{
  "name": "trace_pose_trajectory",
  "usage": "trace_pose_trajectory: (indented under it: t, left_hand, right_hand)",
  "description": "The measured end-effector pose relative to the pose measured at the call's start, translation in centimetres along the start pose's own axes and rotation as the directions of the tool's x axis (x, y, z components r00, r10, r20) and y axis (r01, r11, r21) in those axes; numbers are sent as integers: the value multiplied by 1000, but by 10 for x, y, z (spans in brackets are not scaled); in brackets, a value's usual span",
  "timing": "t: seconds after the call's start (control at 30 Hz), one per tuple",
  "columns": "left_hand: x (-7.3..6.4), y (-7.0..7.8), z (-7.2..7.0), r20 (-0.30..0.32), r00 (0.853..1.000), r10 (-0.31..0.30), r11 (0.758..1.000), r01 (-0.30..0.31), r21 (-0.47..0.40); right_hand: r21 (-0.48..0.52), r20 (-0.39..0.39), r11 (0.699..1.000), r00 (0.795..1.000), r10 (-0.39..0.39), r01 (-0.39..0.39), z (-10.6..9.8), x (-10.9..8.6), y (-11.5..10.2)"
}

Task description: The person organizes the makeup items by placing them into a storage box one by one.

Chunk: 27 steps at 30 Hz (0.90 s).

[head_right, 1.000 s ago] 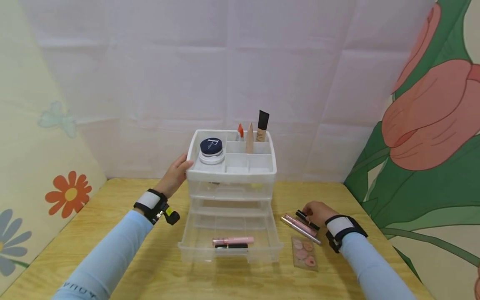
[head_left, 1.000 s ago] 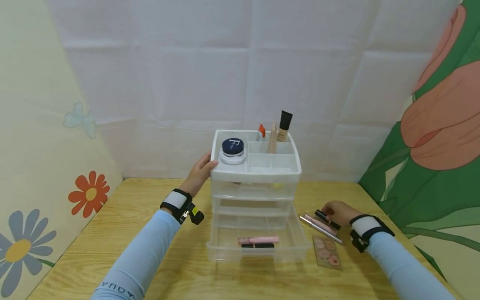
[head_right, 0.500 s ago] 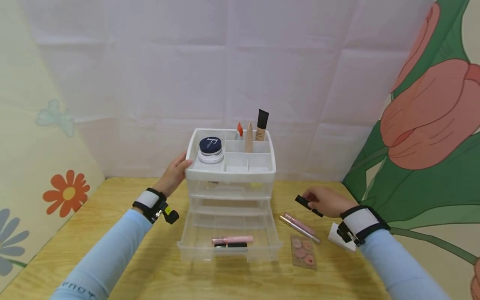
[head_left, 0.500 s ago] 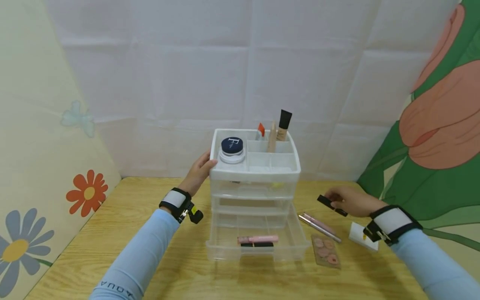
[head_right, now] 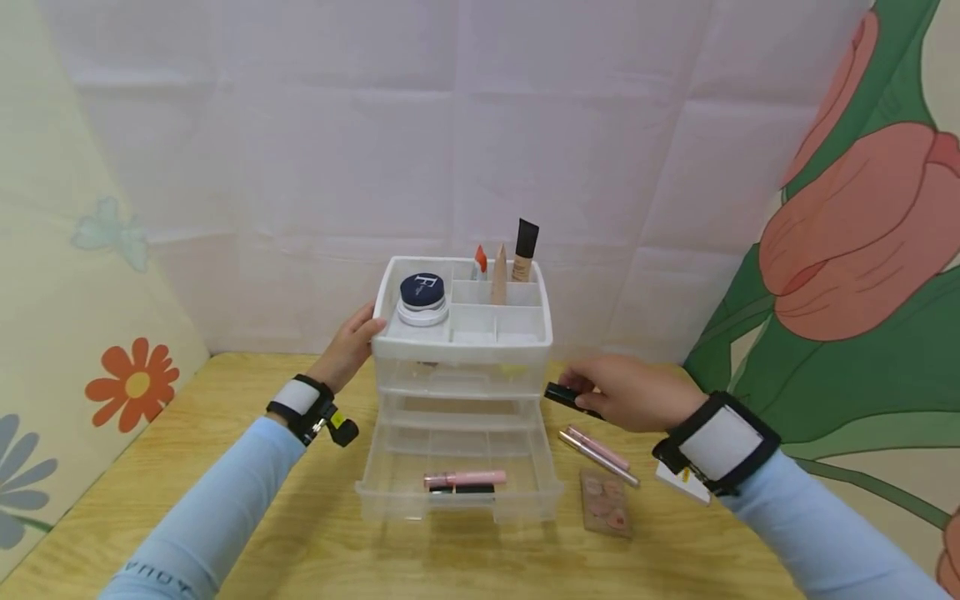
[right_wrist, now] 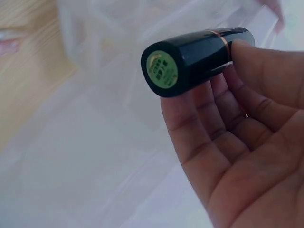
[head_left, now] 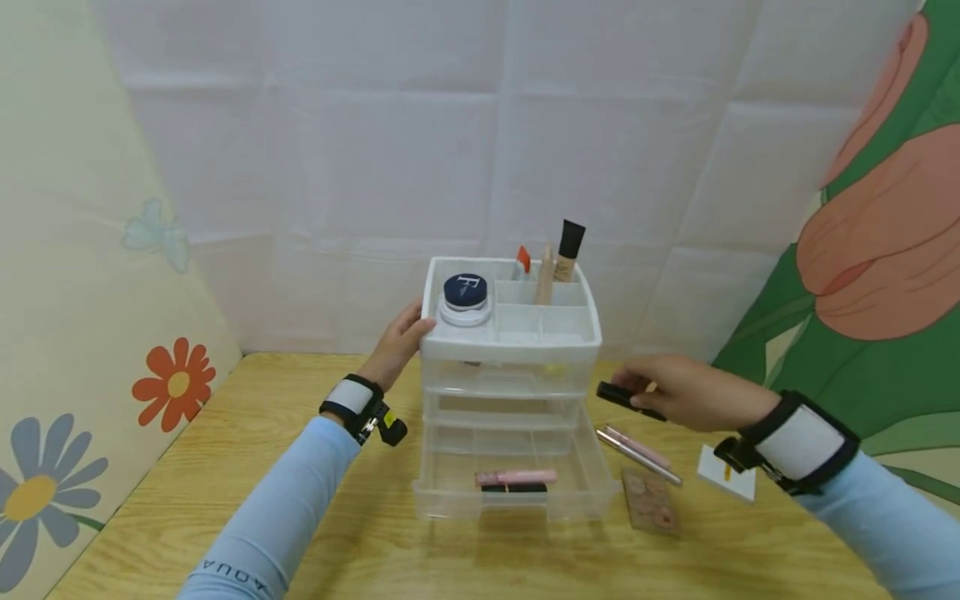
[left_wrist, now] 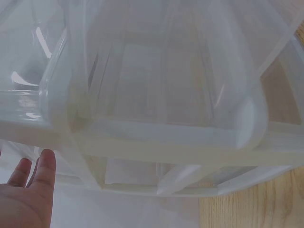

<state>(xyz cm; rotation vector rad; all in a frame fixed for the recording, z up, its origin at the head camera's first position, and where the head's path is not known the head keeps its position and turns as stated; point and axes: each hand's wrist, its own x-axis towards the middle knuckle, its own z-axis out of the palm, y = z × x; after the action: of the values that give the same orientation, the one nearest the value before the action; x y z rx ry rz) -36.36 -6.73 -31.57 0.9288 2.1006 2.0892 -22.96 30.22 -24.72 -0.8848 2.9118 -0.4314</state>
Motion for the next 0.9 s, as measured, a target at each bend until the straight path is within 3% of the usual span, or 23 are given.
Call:
trace_pose_trajectory:
  t: [0.2,0.37,0.5,0.7,0.9]
  left_hand:
    - [6,-14,-3,-10,1000,9,1000,-9,8]
    - [5,-15,-3,-16,1000,27,999,-27,17]
    - [5,-12,-3,-15,1000,25,999,-25,26]
    - [7,-11,-3,-29,1000,5,1000,-5,21]
    - [8,-12,-3,-48,999,4,1000,-3,7]
  right_hand:
    - [-56,5,993,994,-105,105,8,18,-25]
    - [-15,57,985,984,-168,170,18,37,-39]
    - [6,109,988,982,-156,157,25,54,-49]
    - [-47,174,980,968,-180,191,40,83,-59]
    - [-81,281,989,955,-99,127,60,103,-66]
